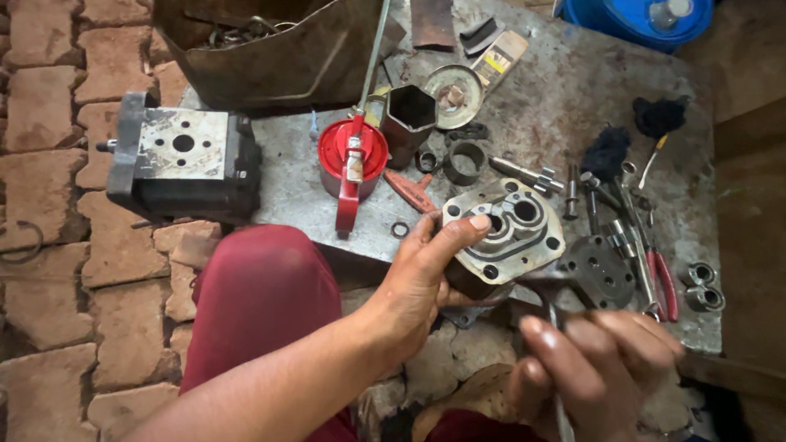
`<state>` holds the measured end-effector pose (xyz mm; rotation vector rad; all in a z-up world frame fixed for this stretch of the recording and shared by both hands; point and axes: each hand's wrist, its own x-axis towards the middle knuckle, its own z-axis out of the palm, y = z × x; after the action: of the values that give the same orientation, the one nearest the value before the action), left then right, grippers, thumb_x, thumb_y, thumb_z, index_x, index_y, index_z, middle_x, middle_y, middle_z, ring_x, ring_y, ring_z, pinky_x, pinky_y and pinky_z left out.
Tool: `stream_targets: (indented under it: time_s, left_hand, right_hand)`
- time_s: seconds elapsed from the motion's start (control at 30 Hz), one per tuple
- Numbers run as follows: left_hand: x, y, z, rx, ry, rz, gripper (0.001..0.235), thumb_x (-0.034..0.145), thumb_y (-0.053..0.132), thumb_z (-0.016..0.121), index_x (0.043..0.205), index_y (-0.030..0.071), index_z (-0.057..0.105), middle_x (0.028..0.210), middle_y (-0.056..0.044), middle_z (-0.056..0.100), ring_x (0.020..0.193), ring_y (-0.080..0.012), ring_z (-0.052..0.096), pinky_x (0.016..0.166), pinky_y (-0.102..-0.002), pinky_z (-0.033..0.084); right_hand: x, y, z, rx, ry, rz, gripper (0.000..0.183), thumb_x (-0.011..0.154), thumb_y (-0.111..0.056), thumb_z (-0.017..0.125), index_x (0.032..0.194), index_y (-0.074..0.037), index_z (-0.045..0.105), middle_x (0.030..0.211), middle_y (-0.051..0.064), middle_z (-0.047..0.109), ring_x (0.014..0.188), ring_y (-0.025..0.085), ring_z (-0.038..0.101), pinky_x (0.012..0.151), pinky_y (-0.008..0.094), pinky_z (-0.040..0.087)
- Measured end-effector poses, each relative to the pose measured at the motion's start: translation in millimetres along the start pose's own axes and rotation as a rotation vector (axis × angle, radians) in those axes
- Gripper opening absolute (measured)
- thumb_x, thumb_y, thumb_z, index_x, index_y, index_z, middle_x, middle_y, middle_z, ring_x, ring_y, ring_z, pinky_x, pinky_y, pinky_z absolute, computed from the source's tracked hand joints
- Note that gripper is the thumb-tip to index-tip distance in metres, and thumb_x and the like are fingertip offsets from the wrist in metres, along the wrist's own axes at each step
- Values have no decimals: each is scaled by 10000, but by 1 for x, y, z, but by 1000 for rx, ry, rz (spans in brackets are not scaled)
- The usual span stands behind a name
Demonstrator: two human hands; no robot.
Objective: The person disassembles and reassembles internal components of a hydraulic pump housing by hand on a workbench, handling a gear, several valve components, and internal seals.
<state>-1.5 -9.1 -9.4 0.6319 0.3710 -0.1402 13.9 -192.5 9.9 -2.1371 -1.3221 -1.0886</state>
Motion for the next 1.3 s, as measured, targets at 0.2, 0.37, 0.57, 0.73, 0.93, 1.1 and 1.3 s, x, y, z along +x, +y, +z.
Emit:
stream_targets:
  time_s: [0.2, 0.37, 0.57, 0.73, 0.93, 1.1, 1.3]
  left_hand:
    - [-3, 1, 2, 27, 17, 19, 624, 815, 371, 730, 1314, 79, 497, 1122, -89, 698, 960, -193, 727, 772, -388, 624]
    - [-4, -3, 1, 111, 41, 26, 574, 855, 385, 717, 1307, 80, 537, 1107, -68, 708, 942, -157, 709, 722, -344, 582]
    - [1, -5, 2, 81, 21, 59, 636, 806, 357, 765, 1305, 53, 514, 1099, -87, 697, 944, -172, 703, 737, -380, 614]
    - [3, -3, 1, 244, 74, 72, 688, 773, 388, 770, 1340, 102, 506, 1095, -50, 709, 941, -142, 704, 708, -351, 580]
    - [5, -14, -3, 245, 0, 203, 684, 848, 368, 785, 1383, 43, 510, 1135, -79, 669, 995, -137, 662, 833, -319, 550]
    - [3, -13, -1, 191, -10, 126, 671, 830, 325, 749, 1377, 28, 499, 1124, -85, 660, 992, -154, 653, 810, -338, 551]
    - [3, -9, 2, 141, -46, 173, 666, 863, 307, 745, 1395, 1, 488, 1177, -96, 673, 1029, -148, 678, 847, -302, 582]
  right_hand:
    - [14, -17, -10, -15, -178, 110, 150, 946, -216, 688, 1081, -150, 675, 931, 6, 664, 967, 240, 567, 890, 430, 425]
    - [21, -13, -19, -33, -290, 62, 181, 937, -171, 744, 1092, -130, 661, 972, 41, 672, 965, 261, 618, 875, 438, 456]
    - [-9, 9, -13, 104, 29, 106, 119, 1068, -108, 545, 1173, -66, 580, 990, -10, 609, 816, 119, 520, 840, 413, 445]
    - [10, -1, -16, 581, 78, 888, 230, 1146, -270, 492, 1161, -41, 491, 995, 80, 569, 761, 114, 544, 711, 216, 468]
    - [29, -11, -15, 350, 3, 618, 193, 1134, -247, 507, 1101, -58, 523, 936, 84, 605, 796, 164, 559, 673, 267, 463]
    - [26, -2, -9, 170, -161, 386, 140, 1120, -199, 542, 1073, -69, 558, 913, 82, 630, 875, 206, 596, 747, 317, 478]
    - [14, -5, -5, 274, -33, 382, 117, 1141, -195, 567, 1122, -80, 574, 961, 49, 641, 878, 153, 603, 766, 296, 486]
